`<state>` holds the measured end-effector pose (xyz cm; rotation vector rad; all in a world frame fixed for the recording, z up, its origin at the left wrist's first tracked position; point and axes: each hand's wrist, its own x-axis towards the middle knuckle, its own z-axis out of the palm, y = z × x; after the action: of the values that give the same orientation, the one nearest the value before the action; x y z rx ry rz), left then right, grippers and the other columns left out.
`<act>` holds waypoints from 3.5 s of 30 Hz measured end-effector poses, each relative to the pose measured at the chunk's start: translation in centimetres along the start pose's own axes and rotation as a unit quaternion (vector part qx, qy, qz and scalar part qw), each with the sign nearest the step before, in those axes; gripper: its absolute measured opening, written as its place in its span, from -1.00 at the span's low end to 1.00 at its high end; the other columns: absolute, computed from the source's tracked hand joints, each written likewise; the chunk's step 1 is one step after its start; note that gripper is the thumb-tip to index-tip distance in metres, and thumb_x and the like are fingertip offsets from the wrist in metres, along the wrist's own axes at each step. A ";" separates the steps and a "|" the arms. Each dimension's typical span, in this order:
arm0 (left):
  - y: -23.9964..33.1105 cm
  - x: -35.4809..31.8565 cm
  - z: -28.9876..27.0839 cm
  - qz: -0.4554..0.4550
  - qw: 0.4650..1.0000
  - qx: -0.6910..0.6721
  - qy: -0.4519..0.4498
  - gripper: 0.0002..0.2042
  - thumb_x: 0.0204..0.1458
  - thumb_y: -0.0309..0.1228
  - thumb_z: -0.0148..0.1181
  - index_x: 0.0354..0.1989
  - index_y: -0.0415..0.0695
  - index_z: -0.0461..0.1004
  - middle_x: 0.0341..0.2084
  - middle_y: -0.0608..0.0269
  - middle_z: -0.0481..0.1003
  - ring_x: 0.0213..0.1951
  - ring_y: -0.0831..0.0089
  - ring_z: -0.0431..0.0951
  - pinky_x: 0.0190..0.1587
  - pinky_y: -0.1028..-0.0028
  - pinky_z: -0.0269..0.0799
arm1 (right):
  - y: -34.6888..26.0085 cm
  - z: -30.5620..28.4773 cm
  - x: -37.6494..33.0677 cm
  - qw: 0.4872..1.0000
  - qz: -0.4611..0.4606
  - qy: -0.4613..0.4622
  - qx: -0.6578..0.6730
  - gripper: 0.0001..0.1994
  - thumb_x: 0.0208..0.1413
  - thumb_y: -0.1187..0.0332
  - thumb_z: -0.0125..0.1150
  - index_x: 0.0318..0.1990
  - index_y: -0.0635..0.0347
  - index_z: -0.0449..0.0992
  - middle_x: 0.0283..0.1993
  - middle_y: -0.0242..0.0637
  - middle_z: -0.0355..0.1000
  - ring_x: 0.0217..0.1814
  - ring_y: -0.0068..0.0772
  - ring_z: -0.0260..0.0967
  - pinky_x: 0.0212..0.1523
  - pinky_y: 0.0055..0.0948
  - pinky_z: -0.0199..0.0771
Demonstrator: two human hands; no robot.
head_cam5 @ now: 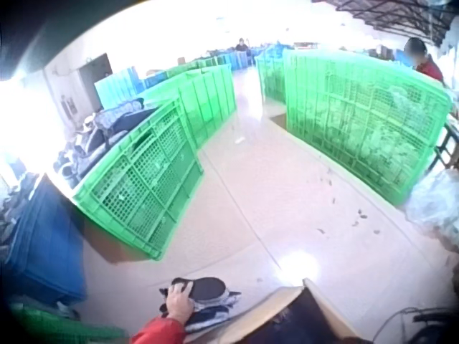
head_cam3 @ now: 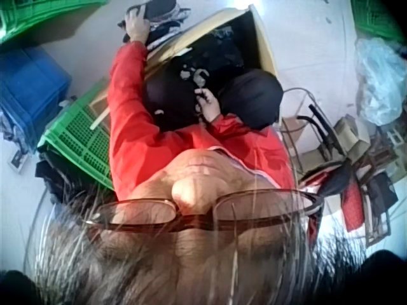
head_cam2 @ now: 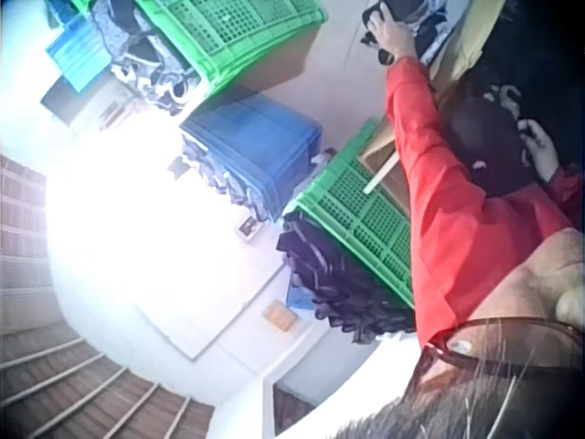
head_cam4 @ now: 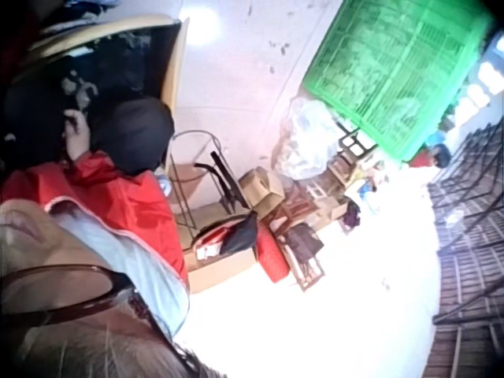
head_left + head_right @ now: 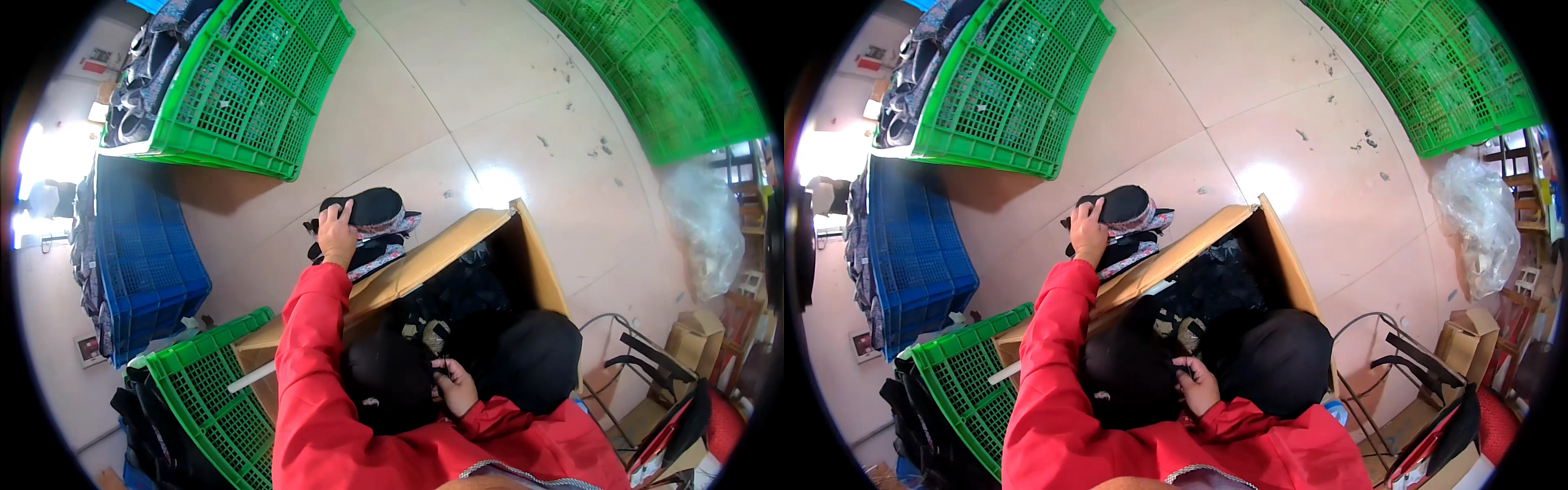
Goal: The person sits cross-legged and sews the upper fabric to the sole of black slippers using a needle and thread. They repeatedly pull the thread, tie knots, and place finished slippers into a green crate.
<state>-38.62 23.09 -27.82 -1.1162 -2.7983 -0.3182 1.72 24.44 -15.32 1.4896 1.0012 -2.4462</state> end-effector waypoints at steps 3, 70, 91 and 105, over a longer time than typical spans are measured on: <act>-0.5 -1.8 -2.1 0.047 0.997 -0.056 -0.002 -0.50 -0.23 -0.61 0.13 -0.01 0.03 0.58 -0.17 0.21 0.45 -0.05 0.14 0.43 0.05 0.27 0.41 | 0.2 0.3 -0.2 1.000 -0.019 -0.016 0.011 -0.78 0.23 0.48 0.05 0.01 0.13 0.48 -0.48 -0.48 0.35 -0.55 -0.68 0.23 -0.50 -0.62 0.24; 15.9 -31.9 -38.8 -0.164 0.887 -0.420 -0.101 -0.95 0.02 -0.52 0.29 -0.40 -0.24 0.60 -0.57 0.33 0.48 -0.49 0.64 0.45 -0.40 0.57 0.37 | 1.7 0.8 -13.2 0.942 -0.126 -0.283 -0.131 -0.77 0.18 0.38 0.21 -0.03 0.18 0.46 -0.42 -0.56 0.33 -0.47 -0.72 0.18 -0.44 -0.65 0.20; 15.7 -32.9 -36.2 -0.295 0.651 -0.695 -0.080 -0.96 0.21 -0.44 0.17 -0.29 -0.08 0.46 -0.47 0.54 0.38 -0.47 0.77 0.30 -0.40 0.71 0.24 | -7.7 2.8 -18.2 0.743 -0.324 -0.292 -0.508 -0.65 0.23 0.10 0.16 -0.10 0.23 0.39 -0.26 -0.27 0.49 -0.24 -0.35 0.47 -0.19 -0.38 0.43; 15.8 -32.5 -35.8 -0.282 0.654 -0.695 -0.103 -0.94 0.21 -0.40 0.18 -0.29 -0.08 0.48 -0.46 0.54 0.40 -0.45 0.78 0.32 -0.40 0.71 0.27 | -8.1 5.4 -18.0 0.664 -0.351 -0.232 -0.618 -0.71 0.18 0.10 0.16 -0.25 0.16 0.45 -0.35 -0.15 0.52 -0.27 -0.07 0.49 -0.28 -0.18 0.41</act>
<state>-3.33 4.20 3.51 -0.1229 -2.6176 -2.8115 3.58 23.28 5.00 -0.0286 2.5403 -1.3460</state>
